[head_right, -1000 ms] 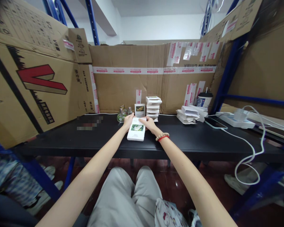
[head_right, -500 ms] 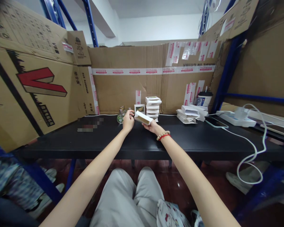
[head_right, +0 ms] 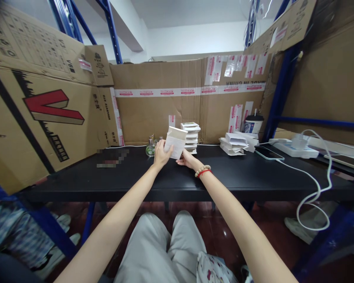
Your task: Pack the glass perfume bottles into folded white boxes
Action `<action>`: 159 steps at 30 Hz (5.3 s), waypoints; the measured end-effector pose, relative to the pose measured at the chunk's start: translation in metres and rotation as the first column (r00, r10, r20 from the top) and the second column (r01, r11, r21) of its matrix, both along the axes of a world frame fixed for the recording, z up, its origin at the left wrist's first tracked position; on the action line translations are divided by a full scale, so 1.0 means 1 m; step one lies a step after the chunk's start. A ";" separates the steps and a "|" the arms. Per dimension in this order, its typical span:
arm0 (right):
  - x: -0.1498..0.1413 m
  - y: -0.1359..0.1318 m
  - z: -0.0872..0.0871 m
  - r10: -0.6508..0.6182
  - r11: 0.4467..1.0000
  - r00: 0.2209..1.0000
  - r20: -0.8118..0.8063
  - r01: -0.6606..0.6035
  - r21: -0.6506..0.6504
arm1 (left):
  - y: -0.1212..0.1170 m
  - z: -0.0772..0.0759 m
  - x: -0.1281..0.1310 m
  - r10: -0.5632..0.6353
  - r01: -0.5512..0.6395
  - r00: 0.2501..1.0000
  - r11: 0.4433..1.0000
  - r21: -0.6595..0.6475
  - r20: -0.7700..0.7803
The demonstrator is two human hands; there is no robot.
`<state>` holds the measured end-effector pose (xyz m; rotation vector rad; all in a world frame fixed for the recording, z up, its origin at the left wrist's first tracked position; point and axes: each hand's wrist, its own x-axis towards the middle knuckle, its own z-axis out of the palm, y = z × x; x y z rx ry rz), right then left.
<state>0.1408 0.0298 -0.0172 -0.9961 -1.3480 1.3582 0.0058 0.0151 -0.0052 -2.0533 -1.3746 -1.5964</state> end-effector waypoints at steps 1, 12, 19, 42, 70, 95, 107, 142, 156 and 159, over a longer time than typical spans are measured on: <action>-0.001 -0.002 0.001 -0.002 0.999 1.000 0.009 0.003 -0.032 | 0.001 0.000 0.000 0.001 -0.001 0.999 1.000 0.013 0.035; -0.005 -0.014 0.010 -0.192 0.981 0.975 0.111 0.189 0.037 | 0.015 -0.005 -0.003 0.005 -0.018 0.975 0.998 0.056 0.223; -0.003 -0.005 0.003 -0.238 0.967 0.970 0.048 0.232 0.107 | 0.014 -0.005 -0.004 -0.011 -0.005 0.965 0.998 0.059 0.263; -0.006 -0.013 0.004 -0.150 0.958 0.986 0.078 0.125 0.258 | 0.006 0.000 -0.003 0.135 -0.144 0.947 0.990 0.010 0.292; 0.002 -0.002 -0.007 -0.284 0.861 0.905 0.317 0.096 0.499 | 0.014 -0.010 -0.003 -0.035 0.167 0.951 0.894 -0.416 0.307; 0.007 -0.028 0.010 -0.440 0.663 0.668 0.600 -0.209 0.719 | -0.003 -0.002 0.000 0.203 -0.149 0.975 0.898 -0.413 0.089; 0.057 -0.006 0.012 -0.921 0.357 0.374 0.113 0.689 0.631 | -0.004 -0.003 -0.002 0.198 -0.137 0.968 0.931 -0.338 0.151; 0.119 0.007 -0.009 -0.700 0.465 -0.357 0.619 0.429 0.774 | 0.001 -0.005 -0.002 0.253 -0.227 0.958 0.956 -0.187 0.132; 0.097 -0.006 0.009 -0.921 0.300 -0.195 0.338 0.199 0.933 | 0.003 -0.009 -0.005 0.132 -0.108 0.989 0.954 -0.281 0.071; 0.080 -0.016 0.018 -0.961 0.240 -0.111 0.255 0.138 0.961 | 0.007 -0.013 -0.006 0.116 -0.094 0.990 0.965 -0.245 0.075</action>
